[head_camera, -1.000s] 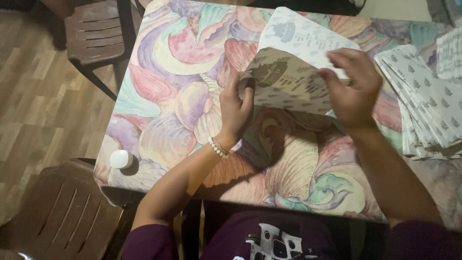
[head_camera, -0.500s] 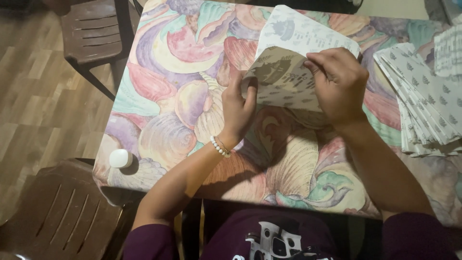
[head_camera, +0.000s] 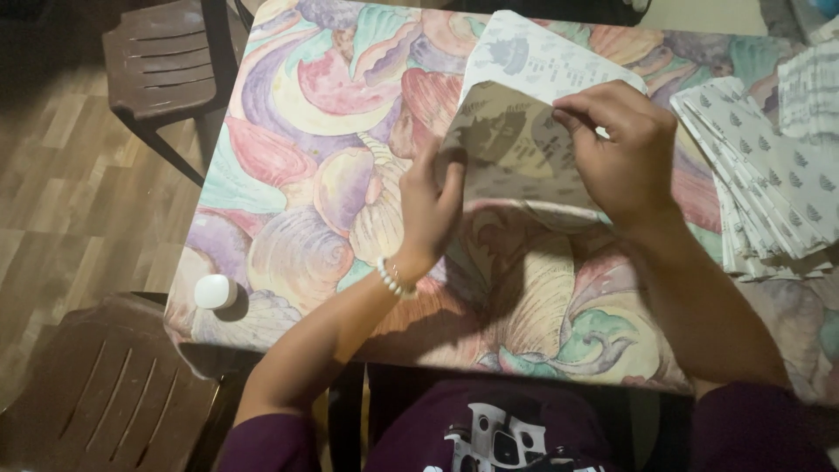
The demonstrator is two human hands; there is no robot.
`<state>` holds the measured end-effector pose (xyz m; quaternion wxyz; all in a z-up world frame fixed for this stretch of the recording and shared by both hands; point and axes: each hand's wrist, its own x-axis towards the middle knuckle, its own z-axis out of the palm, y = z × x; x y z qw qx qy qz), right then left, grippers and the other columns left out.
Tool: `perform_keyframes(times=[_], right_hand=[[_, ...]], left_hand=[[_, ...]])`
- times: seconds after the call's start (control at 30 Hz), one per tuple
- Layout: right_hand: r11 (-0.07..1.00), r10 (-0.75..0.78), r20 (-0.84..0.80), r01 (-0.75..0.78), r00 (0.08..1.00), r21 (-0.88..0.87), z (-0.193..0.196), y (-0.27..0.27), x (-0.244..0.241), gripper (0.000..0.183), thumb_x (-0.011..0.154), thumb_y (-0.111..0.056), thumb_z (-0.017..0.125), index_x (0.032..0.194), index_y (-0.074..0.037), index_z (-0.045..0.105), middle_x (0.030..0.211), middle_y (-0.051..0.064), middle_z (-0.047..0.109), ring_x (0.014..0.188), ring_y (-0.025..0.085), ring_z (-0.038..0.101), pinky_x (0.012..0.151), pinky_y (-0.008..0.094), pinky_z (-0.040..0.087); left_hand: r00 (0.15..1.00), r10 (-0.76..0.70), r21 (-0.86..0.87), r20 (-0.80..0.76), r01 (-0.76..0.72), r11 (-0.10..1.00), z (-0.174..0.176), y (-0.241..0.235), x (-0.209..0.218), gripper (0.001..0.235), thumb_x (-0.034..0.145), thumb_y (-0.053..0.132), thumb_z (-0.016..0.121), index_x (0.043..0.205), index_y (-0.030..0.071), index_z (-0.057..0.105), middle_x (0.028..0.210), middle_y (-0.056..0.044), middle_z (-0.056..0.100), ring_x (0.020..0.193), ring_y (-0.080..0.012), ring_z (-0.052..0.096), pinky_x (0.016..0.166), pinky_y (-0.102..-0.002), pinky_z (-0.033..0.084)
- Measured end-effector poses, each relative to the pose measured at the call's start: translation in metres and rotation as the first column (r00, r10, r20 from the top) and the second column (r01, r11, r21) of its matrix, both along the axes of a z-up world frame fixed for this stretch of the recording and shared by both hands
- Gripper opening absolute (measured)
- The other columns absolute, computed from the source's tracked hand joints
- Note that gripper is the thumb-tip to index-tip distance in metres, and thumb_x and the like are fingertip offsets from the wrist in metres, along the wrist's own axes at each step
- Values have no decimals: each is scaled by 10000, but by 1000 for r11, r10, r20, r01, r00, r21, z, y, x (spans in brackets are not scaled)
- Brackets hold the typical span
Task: Folding individual sheets of patterned paper and stacking them on a table.
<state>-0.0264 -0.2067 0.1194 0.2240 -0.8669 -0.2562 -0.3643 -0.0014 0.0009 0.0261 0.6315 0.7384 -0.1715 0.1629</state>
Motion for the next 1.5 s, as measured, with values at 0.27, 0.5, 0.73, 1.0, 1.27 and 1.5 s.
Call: perform_keyframes(times=[0.27,0.5,0.73,1.0,1.27,1.5], right_hand=[[991,-96,-429,47,898,-123,-15,-8,-4,54,956,-14,770,1006,-4,786,877,196,733,833,386,724,710,443,582],[997,-80,-744,61,663,-52,-57,-1,24,148,876,-27,719,1000,21,783,972,271,758,963,465,715,865,510,558],[978,-186,-687,61,702,-202,-100,-3,46,111,874,-117,752,969,-93,805,921,146,774,931,353,743,808,456,590],[974,-202,-708,61,677,-220,-99,-2,43,130,917,-115,728,1023,-85,797,949,142,770,944,336,742,807,434,593],[894,-316,-635,-3,705,-448,-80,8,31,169,962,-145,677,1077,-100,791,968,101,768,936,292,749,803,403,590],[813,-288,-572,-119,768,-570,-78,6,32,127,922,-46,646,971,-77,758,840,78,735,815,261,742,698,358,598]], left_hand=[[857,-192,-67,-479,183,981,17,25,-63,526,903,374,685,1288,27,595,1253,-226,676,1255,-379,610,1035,-524,466],[962,-187,510,199,61,858,-18,44,37,337,972,199,665,1303,146,631,1172,-135,648,1104,-396,651,916,-498,540],[853,-460,856,246,32,517,-21,14,91,48,830,134,766,861,161,791,809,-39,744,729,-244,750,630,-353,600],[841,-474,870,262,7,492,-19,11,94,26,801,103,782,783,122,782,723,-64,714,649,-281,739,561,-383,595],[802,-505,858,318,-16,514,-31,20,95,56,819,118,765,857,158,772,846,-51,723,766,-297,747,635,-404,610],[643,-667,874,377,-9,485,-33,32,98,67,837,54,684,809,111,703,818,-67,663,793,-274,702,710,-357,566]])
